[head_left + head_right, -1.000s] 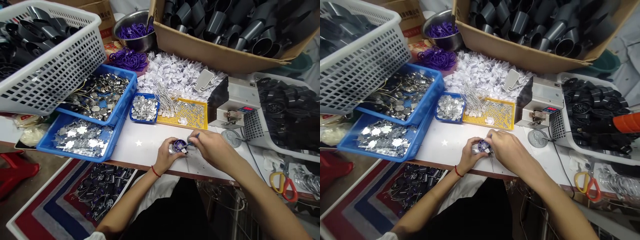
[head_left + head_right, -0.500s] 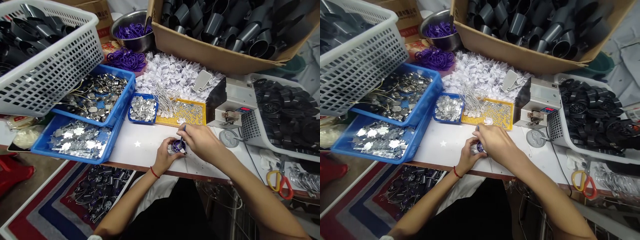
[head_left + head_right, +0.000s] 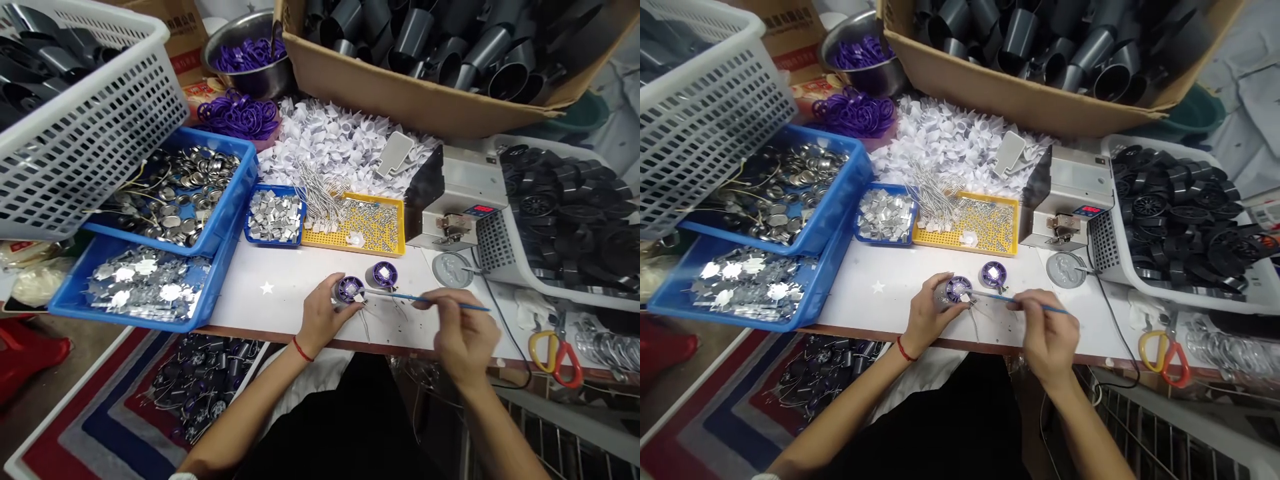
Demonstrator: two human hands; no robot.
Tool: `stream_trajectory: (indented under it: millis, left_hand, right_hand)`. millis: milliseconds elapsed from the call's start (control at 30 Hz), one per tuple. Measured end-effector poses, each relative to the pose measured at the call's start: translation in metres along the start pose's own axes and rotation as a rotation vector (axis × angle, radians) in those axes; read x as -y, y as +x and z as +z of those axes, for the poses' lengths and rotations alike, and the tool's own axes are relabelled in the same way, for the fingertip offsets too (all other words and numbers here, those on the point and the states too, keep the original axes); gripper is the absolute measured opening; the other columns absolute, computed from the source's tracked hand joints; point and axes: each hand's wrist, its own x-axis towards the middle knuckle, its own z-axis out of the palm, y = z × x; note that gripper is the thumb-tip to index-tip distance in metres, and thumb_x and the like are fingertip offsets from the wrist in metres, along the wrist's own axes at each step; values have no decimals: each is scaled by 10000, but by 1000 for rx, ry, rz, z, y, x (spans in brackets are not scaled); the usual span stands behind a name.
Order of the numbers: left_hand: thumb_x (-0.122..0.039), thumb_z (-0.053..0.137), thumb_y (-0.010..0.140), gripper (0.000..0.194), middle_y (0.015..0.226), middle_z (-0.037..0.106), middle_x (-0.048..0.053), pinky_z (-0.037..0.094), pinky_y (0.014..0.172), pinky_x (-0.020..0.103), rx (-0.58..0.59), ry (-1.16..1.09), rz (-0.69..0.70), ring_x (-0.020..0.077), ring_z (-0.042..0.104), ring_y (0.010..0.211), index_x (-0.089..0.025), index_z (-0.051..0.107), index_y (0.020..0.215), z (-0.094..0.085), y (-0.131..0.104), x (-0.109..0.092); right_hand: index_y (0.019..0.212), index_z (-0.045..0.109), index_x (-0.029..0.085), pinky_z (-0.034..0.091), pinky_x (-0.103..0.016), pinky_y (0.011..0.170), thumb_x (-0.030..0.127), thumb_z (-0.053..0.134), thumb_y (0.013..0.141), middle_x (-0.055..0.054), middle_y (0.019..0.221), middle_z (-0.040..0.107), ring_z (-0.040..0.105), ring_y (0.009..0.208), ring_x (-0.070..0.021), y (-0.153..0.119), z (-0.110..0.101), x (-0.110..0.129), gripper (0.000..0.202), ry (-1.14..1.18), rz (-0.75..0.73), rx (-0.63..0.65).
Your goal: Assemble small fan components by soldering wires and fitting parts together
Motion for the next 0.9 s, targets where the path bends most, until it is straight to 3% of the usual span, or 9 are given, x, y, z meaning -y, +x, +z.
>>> stream_trajectory:
  millis: [100,167,333,433,900]
  left_hand:
    - [-363,707,819,571,1187,641,113,550,948,399,38,87,12,251,635,1127,-212,424,1291,-4,5,-12]
    - [-318,696,823,526,1171,648,105,558,921,387,75,49,-84,238,655,1081,-211,440,1269,-6,10,-18]
    - [-233,645,828,383,1055,686,89,569,862,348,8,-215,-414,194,680,987,-191,487,1175,-3,22,-23]
    - [-207,634,815,323,959,697,82,579,799,329,-26,-317,-535,177,693,878,-175,516,1114,0,27,-20]
    - [-253,669,812,336,959,704,54,570,829,332,-22,-378,-556,164,685,892,-210,533,1117,6,22,-19]
  right_hand:
    - [826,609,182,497,-278,593,304,518,935,2,646,628,630,583,-141,-17,14,-12,187,209,264,-339]
    - [844,578,185,507,-286,601,351,521,926,1,668,638,632,583,-139,-25,37,-18,195,394,376,-451]
    - [932,527,187,550,-385,767,414,432,937,-69,834,687,691,785,-183,-26,105,-17,246,598,511,-436]
    - [953,508,188,545,-394,806,421,409,942,-69,842,676,685,812,-180,-22,126,-13,254,676,540,-449]
    - [930,509,189,543,-370,789,452,334,961,-77,852,665,672,797,-176,-24,138,-14,317,408,539,-430]
